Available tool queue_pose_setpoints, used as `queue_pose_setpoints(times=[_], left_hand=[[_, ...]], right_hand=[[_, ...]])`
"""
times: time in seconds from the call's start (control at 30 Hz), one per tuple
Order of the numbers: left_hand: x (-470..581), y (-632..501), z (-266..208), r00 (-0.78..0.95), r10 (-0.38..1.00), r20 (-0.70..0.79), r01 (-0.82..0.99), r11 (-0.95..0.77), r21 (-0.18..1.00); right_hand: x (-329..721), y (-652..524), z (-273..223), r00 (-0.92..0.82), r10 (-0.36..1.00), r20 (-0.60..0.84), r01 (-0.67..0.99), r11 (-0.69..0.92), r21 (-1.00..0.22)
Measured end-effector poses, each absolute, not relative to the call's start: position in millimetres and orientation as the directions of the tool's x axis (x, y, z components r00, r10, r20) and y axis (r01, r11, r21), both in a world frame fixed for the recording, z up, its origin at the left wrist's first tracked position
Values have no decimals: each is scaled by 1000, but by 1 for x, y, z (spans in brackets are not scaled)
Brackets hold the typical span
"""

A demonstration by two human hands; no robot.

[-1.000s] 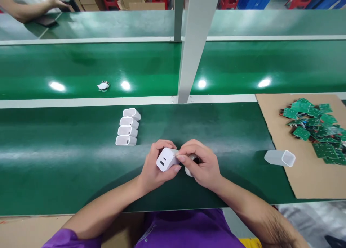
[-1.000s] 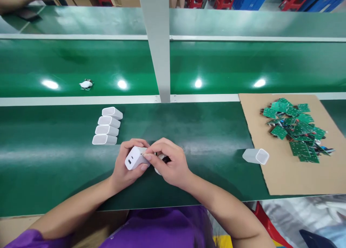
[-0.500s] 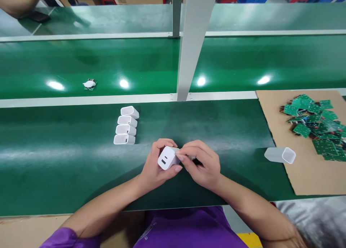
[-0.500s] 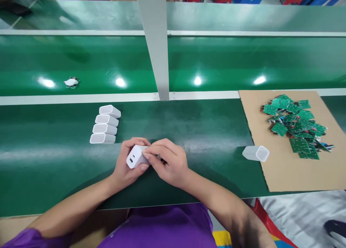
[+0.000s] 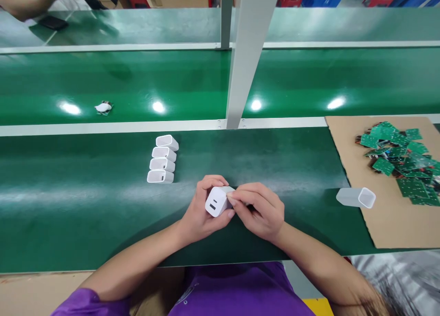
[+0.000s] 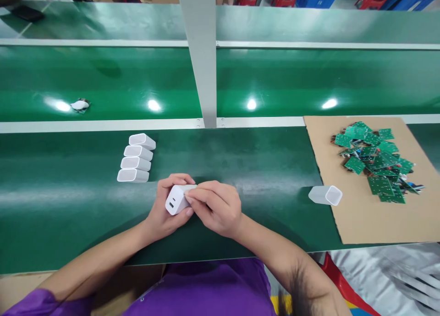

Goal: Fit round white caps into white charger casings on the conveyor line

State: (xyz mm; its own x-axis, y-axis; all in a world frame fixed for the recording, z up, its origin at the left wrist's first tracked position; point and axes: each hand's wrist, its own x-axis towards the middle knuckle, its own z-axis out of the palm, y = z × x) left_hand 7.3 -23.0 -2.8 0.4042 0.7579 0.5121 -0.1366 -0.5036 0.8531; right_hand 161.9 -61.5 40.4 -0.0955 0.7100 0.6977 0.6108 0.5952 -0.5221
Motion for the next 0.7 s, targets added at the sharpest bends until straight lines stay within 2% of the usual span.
queue_pose_setpoints(times=[0.17,0.6,0.7], left_hand=[[7,-22,-3,481,725,494,-176,-472,864],[5,-19,-3,523,694,495,-255,-427,868],[4,-19,-3,526,699,483,-261,-408,875]], right_hand=[[162,-60,39,-75,706,704,625,583,-518],[164,-56,37,-187,572,798,664,673,-327],[164,-56,37,-174,581,795,654,672,-348]])
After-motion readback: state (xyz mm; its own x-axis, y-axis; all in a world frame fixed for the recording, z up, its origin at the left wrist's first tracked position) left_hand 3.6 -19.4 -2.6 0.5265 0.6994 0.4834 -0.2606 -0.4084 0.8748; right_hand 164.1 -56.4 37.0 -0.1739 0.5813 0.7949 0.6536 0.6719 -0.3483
